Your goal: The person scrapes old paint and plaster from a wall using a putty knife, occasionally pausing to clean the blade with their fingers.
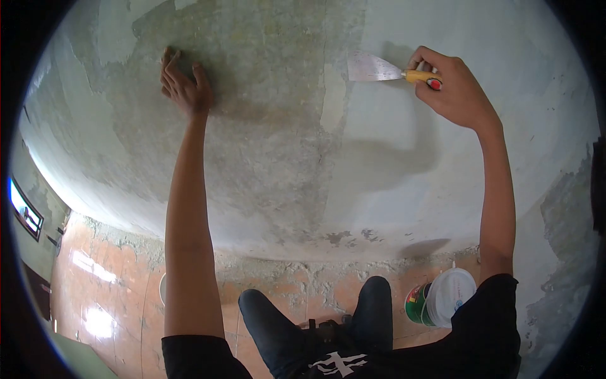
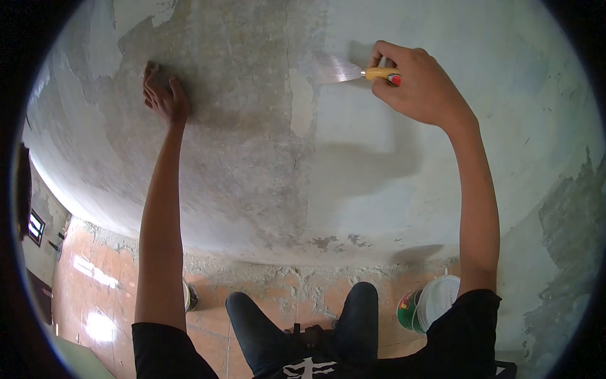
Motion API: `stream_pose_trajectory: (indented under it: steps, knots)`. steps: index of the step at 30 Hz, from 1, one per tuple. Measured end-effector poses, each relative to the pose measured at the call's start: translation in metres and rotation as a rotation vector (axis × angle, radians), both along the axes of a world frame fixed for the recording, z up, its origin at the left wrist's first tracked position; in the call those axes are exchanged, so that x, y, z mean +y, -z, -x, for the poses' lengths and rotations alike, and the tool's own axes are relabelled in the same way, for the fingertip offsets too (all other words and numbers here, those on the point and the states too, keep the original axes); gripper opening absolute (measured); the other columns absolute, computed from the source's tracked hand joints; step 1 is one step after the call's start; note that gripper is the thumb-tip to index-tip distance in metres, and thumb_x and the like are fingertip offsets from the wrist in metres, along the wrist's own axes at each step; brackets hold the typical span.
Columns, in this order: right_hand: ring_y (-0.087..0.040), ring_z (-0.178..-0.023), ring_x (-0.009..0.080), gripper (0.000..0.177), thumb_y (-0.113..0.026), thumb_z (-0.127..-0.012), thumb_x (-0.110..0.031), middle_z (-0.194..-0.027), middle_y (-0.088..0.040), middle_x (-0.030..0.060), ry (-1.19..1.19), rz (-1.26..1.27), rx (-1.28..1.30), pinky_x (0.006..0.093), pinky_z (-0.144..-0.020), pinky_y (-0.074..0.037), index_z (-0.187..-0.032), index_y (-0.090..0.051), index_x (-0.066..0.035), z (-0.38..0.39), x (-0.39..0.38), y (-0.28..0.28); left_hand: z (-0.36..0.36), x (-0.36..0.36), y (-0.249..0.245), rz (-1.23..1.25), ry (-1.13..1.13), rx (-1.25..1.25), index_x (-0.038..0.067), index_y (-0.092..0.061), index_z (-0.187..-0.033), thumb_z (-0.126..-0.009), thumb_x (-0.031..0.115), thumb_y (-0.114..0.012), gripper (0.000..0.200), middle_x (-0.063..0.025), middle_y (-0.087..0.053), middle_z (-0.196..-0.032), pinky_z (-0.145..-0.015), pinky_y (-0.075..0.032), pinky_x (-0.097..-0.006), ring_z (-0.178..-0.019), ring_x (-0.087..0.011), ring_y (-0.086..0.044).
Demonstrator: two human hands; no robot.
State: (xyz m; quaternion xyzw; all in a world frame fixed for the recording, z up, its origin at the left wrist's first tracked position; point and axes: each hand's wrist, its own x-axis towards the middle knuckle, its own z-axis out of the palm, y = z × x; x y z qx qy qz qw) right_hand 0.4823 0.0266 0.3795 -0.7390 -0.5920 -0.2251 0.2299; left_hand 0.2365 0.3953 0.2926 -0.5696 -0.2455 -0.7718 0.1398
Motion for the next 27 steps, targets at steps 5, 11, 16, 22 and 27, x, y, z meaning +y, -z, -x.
stream_pose_trajectory:
  steps: [5, 11, 16, 22, 27]
  knots:
    - [-0.058, -0.072, 0.0154, 0.017, -0.07, -0.078, -0.013, -0.078, -0.063, 0.0067, -0.279, -0.105, 0.041, 0.0303, -0.068, -0.047, -0.086, -0.06, -0.002, -0.005, 0.0, -0.036, 0.0, 0.006, 0.005, -0.005, -0.038, 0.026, 0.011, -0.048, -0.128, -0.084, 0.026, -0.057, 0.047, -0.0093, -0.043, -0.145, -0.106, -0.024, -0.048, -0.135, -0.0312, -0.035]
    - [-0.06, -0.077, 0.0133, 0.019, -0.069, -0.085, -0.014, -0.083, -0.061, 0.0035, -0.636, -0.493, 0.222, 0.0278, -0.074, -0.049, -0.094, -0.056, -0.004, -0.013, 0.046, -0.038, -0.025, -0.045, -0.014, -0.115, -0.004, 0.468, 0.013, -0.046, -0.132, -0.08, 0.025, -0.066, 0.057, -0.0076, -0.037, -0.149, -0.11, -0.018, -0.0479, -0.139, -0.0289, -0.031]
    - [-0.057, -0.067, 0.0131, 0.015, -0.057, -0.096, -0.019, -0.078, -0.057, 0.0048, -1.067, -0.607, 0.655, 0.0257, -0.061, -0.045, -0.099, -0.051, -0.006, 0.011, 0.081, -0.03, -0.054, -0.072, -0.045, -0.19, 0.046, 0.584, 0.013, -0.047, -0.132, -0.082, 0.032, -0.064, 0.057, -0.0082, -0.034, -0.152, -0.114, -0.015, -0.0477, -0.143, -0.0281, -0.026]
    - [-0.04, -0.046, 0.007, 0.022, -0.054, -0.099, -0.027, -0.065, -0.047, 0.0017, -1.189, -0.807, 0.716, 0.0231, -0.041, -0.032, -0.093, -0.051, -0.006, 0.034, 0.105, -0.043, -0.052, -0.065, -0.042, -0.206, 0.032, 0.567, 0.012, -0.048, -0.131, -0.081, 0.033, -0.062, 0.055, -0.0065, -0.034, -0.153, -0.113, -0.02, -0.0463, -0.143, -0.0267, -0.028]
    - [-0.04, -0.045, 0.006, 0.025, -0.055, -0.099, -0.03, -0.061, -0.046, 0.0002, -1.106, -0.957, 0.594, 0.0213, -0.039, -0.03, -0.09, -0.051, -0.007, 0.05, 0.135, -0.021, -0.054, -0.063, -0.04, -0.245, 0.053, 0.532, 0.012, -0.05, -0.127, -0.08, 0.031, -0.062, 0.051, -0.0049, -0.038, -0.151, -0.113, -0.021, -0.0448, -0.142, -0.0251, -0.03]
